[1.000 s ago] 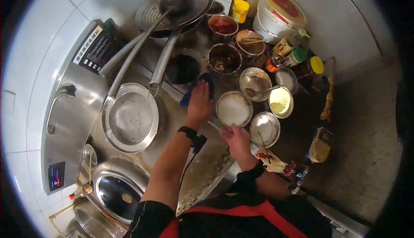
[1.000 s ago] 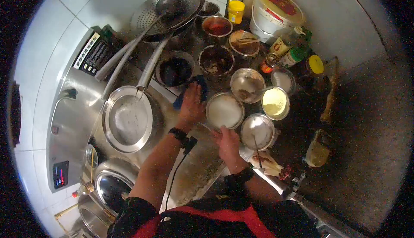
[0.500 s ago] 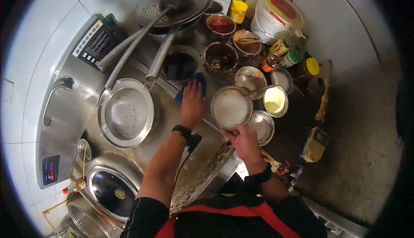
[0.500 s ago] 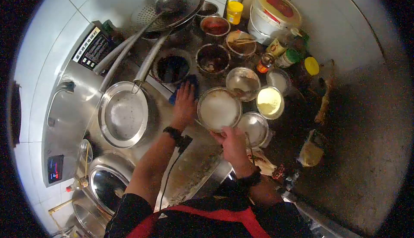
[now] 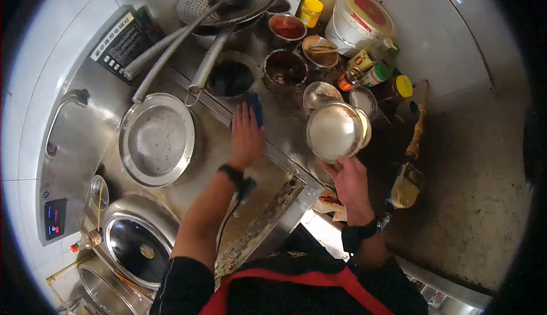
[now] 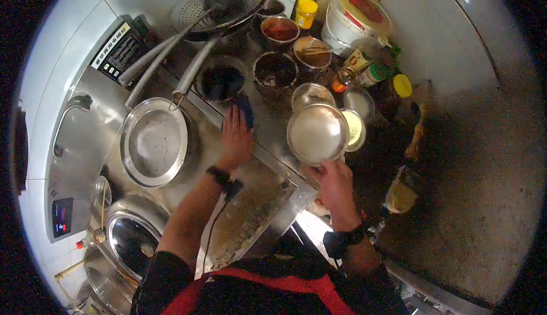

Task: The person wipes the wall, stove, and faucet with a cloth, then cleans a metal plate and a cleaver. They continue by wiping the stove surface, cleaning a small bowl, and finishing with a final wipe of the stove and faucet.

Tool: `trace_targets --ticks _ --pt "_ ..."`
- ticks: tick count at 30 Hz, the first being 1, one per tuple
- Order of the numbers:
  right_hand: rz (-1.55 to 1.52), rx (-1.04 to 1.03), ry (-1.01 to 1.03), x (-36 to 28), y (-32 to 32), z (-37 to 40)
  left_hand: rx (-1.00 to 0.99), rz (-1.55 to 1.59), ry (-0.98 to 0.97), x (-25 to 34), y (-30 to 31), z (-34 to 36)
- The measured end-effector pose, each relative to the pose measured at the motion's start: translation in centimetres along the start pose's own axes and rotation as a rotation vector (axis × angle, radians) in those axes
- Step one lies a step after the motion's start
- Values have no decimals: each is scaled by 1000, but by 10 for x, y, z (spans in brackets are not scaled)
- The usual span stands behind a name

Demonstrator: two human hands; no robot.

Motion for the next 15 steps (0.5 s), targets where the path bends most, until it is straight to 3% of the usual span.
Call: trace_targets --ticks 3,5,7,8,10,12,15 --pt "-2 -53 -67 7 -4 -5 77 65 120 6 18 -38" --pt "-11 -57 -63 16 1 -12 158 99 -14 21 -5 -36" --pt "-31 -64 -63 28 10 -23 118 163 -77 44 -21 -15" --pt "461 -184 136 24 12 -30 81 226 -141 58 -23 0" --pt "945 -315 353 21 -9 -35 -76 405 -213 74 -20 28" --pt "49 -199 -84 26 -33 -39 -68 356 -272 82 6 54" --pt "96 -269 -137 40 -64 -55 -25 332 -325 82 0 71"
Point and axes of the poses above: each hand's wrist, its own z-axis away from the middle knuckle, its own y-axis out of the back of the hand, x = y × z, the point moved 4 cm from there along -z, towards the middle knuckle, and after that the axes turned 7 degrees about -z, right-handed, at the moved point
